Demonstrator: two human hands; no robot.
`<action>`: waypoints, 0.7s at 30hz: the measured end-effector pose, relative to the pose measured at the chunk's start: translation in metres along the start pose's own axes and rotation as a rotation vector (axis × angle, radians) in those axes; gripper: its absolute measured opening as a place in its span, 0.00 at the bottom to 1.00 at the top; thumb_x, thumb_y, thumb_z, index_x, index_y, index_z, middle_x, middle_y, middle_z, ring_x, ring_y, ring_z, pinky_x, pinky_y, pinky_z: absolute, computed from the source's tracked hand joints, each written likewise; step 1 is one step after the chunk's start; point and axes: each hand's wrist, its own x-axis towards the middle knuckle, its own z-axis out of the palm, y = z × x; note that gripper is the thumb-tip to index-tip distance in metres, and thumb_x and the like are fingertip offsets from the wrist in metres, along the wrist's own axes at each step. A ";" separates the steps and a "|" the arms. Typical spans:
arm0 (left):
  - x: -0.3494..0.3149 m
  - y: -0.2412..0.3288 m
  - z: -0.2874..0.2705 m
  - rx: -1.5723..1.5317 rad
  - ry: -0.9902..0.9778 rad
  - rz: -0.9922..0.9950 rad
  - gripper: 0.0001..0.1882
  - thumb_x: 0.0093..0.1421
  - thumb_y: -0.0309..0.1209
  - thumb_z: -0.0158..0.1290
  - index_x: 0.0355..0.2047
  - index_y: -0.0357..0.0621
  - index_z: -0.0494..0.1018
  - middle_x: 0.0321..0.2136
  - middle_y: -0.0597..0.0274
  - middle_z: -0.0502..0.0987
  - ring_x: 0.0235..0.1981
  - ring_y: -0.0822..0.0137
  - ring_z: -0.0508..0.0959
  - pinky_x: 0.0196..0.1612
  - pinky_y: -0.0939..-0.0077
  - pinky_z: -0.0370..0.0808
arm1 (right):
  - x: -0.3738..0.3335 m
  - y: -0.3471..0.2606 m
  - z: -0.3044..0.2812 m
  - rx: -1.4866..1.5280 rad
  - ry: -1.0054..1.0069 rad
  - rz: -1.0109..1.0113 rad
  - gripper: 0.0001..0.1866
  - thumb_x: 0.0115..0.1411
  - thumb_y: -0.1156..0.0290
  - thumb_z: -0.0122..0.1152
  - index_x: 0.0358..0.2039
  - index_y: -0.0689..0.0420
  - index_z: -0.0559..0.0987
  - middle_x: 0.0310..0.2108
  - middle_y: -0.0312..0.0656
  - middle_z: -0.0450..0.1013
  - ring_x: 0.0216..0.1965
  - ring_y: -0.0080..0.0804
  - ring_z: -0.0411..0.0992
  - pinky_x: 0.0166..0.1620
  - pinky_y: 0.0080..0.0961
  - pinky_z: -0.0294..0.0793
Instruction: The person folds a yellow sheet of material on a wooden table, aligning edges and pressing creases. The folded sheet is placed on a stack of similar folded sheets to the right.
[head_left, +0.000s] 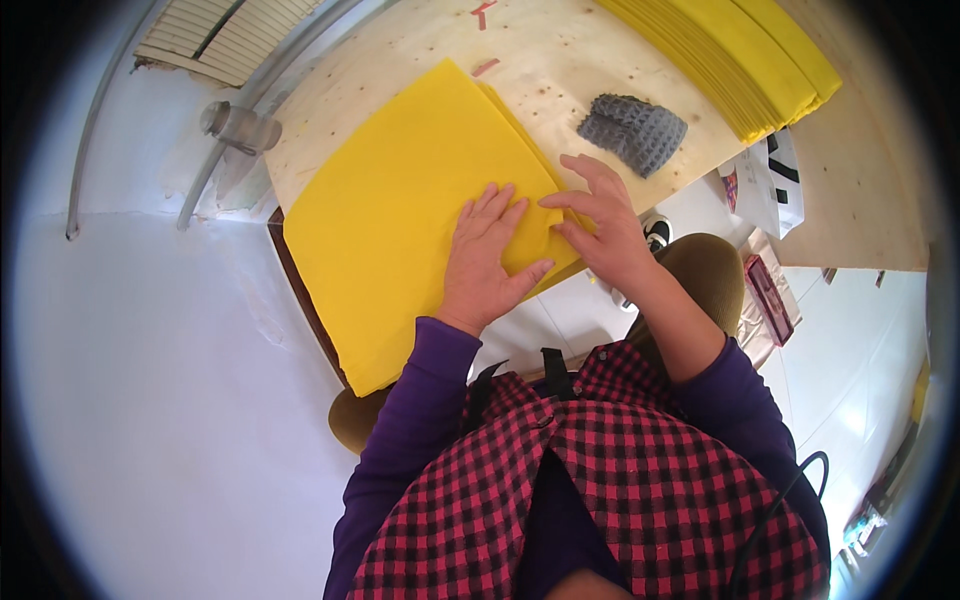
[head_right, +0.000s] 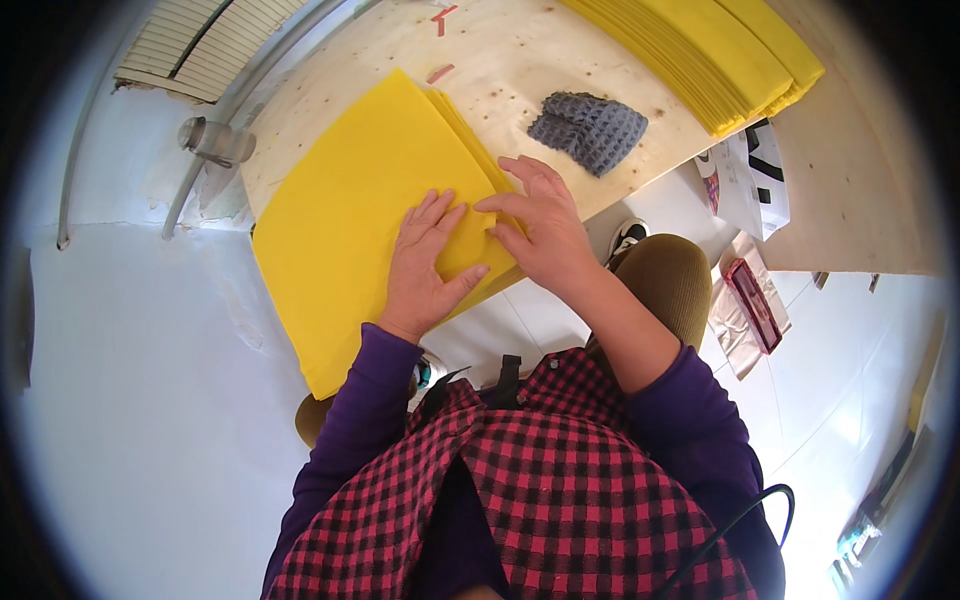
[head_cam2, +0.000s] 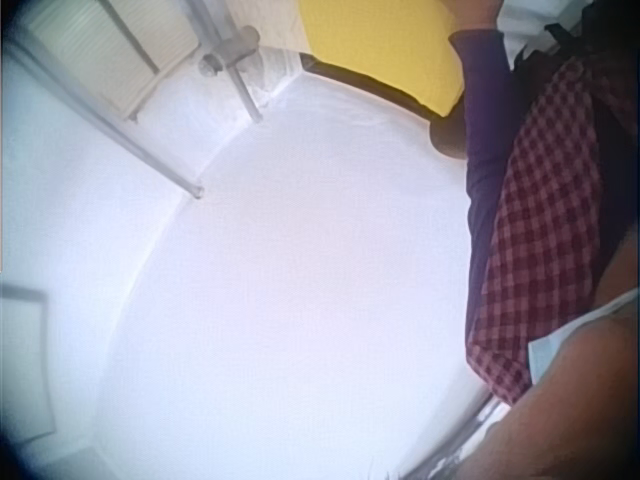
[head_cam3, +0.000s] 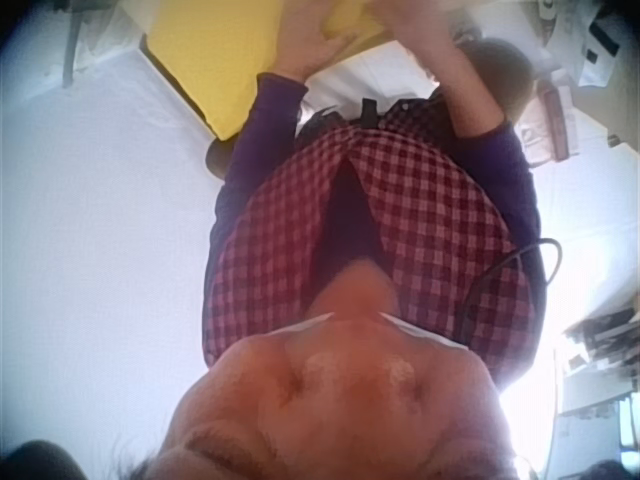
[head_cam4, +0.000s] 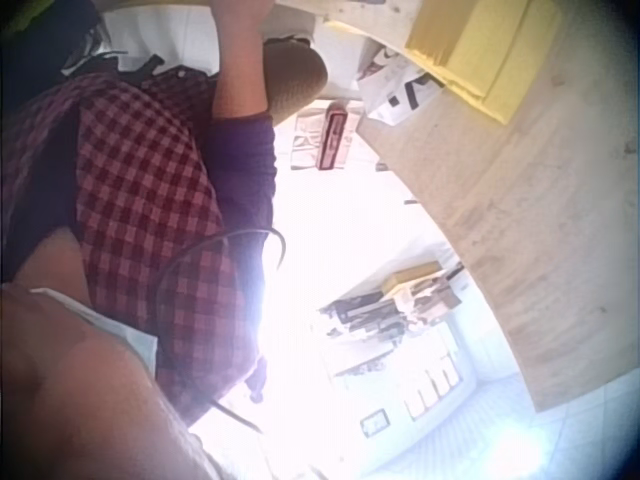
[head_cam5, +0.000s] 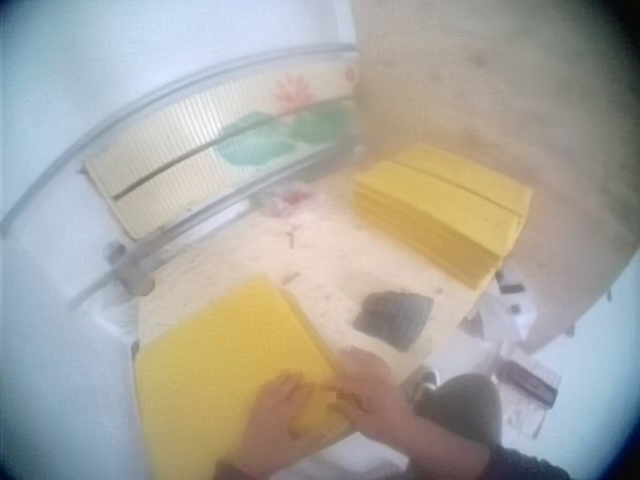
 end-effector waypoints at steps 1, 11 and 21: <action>0.000 0.000 0.000 -0.007 0.001 -0.001 0.36 0.50 0.44 0.62 0.56 0.38 0.69 0.60 0.45 0.65 0.64 0.47 0.61 0.66 0.50 0.52 | 0.003 -0.001 0.000 -0.004 -0.002 -0.023 0.14 0.49 0.75 0.63 0.38 0.51 0.81 0.54 0.48 0.68 0.59 0.50 0.61 0.60 0.40 0.61; 0.000 -0.005 0.001 -0.057 0.015 0.002 0.33 0.53 0.39 0.58 0.57 0.36 0.67 0.60 0.44 0.64 0.64 0.46 0.60 0.66 0.51 0.52 | 0.028 0.001 0.008 0.059 -0.022 -0.094 0.06 0.52 0.71 0.64 0.32 0.55 0.82 0.49 0.44 0.72 0.58 0.48 0.64 0.59 0.39 0.63; -0.001 -0.006 0.001 -0.040 0.007 0.003 0.27 0.56 0.34 0.55 0.55 0.37 0.69 0.60 0.47 0.65 0.64 0.47 0.60 0.66 0.53 0.53 | 0.024 0.014 -0.006 0.247 0.114 0.047 0.13 0.55 0.74 0.63 0.42 0.54 0.80 0.50 0.44 0.72 0.55 0.41 0.67 0.58 0.33 0.65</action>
